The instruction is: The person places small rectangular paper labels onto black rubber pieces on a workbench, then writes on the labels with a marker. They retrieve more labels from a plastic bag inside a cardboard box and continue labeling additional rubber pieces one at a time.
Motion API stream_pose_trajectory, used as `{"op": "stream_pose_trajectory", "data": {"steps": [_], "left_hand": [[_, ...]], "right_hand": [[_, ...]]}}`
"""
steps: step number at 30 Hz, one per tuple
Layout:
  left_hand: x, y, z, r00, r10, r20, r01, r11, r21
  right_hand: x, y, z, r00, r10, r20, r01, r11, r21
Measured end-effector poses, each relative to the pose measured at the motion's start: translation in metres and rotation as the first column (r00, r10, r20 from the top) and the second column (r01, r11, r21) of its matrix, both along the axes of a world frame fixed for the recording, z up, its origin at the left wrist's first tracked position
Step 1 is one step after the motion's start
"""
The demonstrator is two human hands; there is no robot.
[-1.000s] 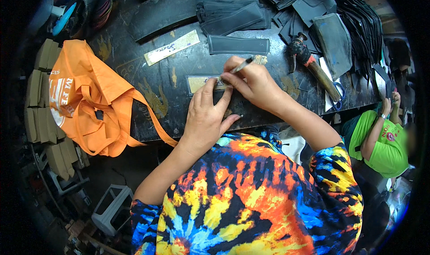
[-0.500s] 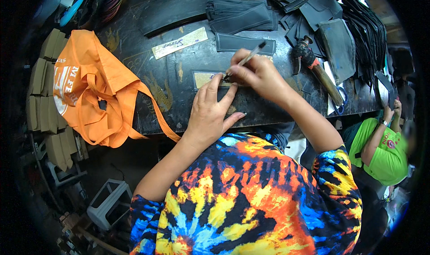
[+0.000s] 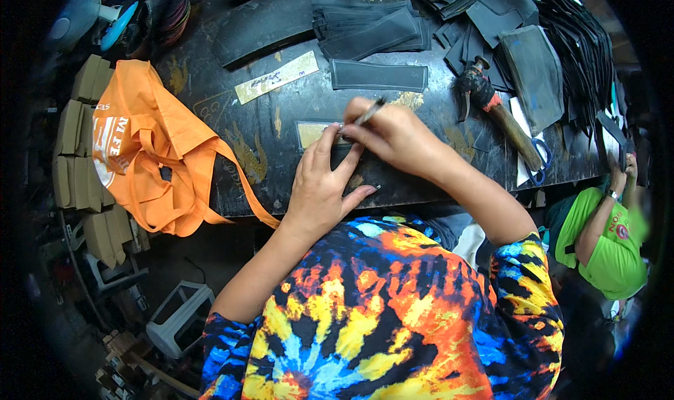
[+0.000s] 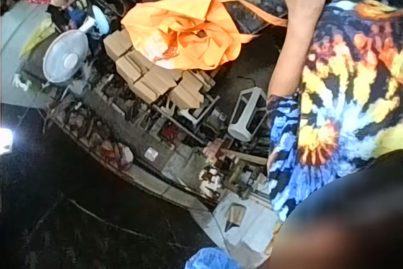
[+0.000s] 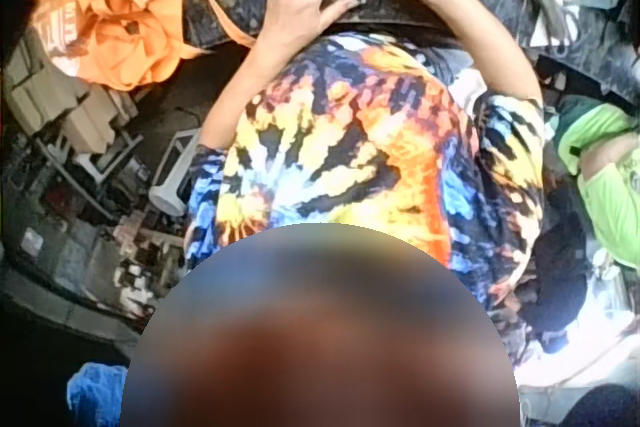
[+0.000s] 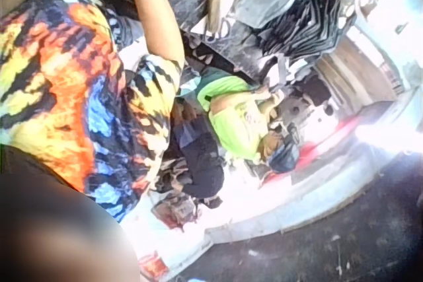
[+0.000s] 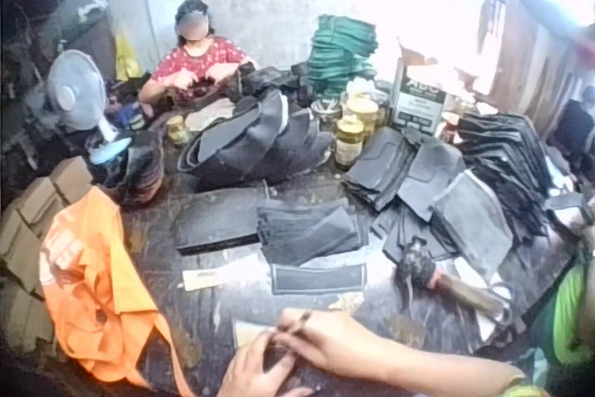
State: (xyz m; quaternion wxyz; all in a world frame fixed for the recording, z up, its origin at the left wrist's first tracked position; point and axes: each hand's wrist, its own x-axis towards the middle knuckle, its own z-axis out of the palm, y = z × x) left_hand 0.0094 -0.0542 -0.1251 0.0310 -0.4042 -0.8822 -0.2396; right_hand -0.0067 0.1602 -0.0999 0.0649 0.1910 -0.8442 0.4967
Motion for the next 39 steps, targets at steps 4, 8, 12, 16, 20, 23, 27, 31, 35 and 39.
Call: {"op": "stream_pose_trajectory", "data": {"steps": [4,8,12,16,20,23,27,31,35,39], "left_hand": [[-0.005,-0.008,-0.005,1.0,-0.017,-0.012,0.018,1.0,0.021],[-0.007,-0.008,-0.009,0.999,-0.012,-0.042,0.013,1.0,0.028],[-0.01,-0.003,-0.011,0.998,-0.013,-0.06,0.016,0.999,0.038],[-0.008,0.003,-0.012,0.998,-0.007,-0.062,0.01,0.999,0.045],[-0.007,0.005,-0.012,0.997,-0.004,-0.081,0.008,0.999,0.046],[-0.011,0.006,-0.014,0.994,-0.005,-0.105,0.009,0.999,0.037],[-0.009,0.007,-0.015,0.995,0.0,-0.101,0.004,0.999,0.044],[-0.007,0.008,-0.014,0.994,-0.002,-0.111,0.007,0.999,0.048],[-0.014,0.006,-0.02,0.993,-0.002,-0.12,0.012,0.997,0.08],[-0.021,0.004,-0.023,0.99,-0.001,-0.141,0.011,0.997,0.071]], "right_hand": [[-0.008,-0.006,0.001,0.997,-0.037,0.069,0.041,0.997,-0.058],[-0.005,-0.002,-0.001,0.998,-0.061,-0.031,0.062,0.998,0.023],[0.003,0.0,-0.006,0.994,-0.066,-0.084,0.075,0.991,0.108],[0.003,0.006,-0.006,0.996,-0.059,-0.069,0.067,0.991,0.114],[0.002,0.01,-0.008,0.997,-0.068,0.028,0.068,0.998,0.011],[-0.006,0.005,-0.015,0.932,-0.134,0.338,0.262,0.892,-0.368],[-0.003,0.001,-0.021,0.953,-0.08,-0.293,0.136,0.975,0.178],[-0.007,0.004,-0.018,0.927,-0.141,0.349,0.284,0.87,-0.402],[-0.005,-0.004,-0.018,0.995,-0.084,-0.054,0.086,0.995,0.04],[-0.013,-0.005,-0.017,0.98,-0.186,0.073,0.186,0.982,-0.004]]}}
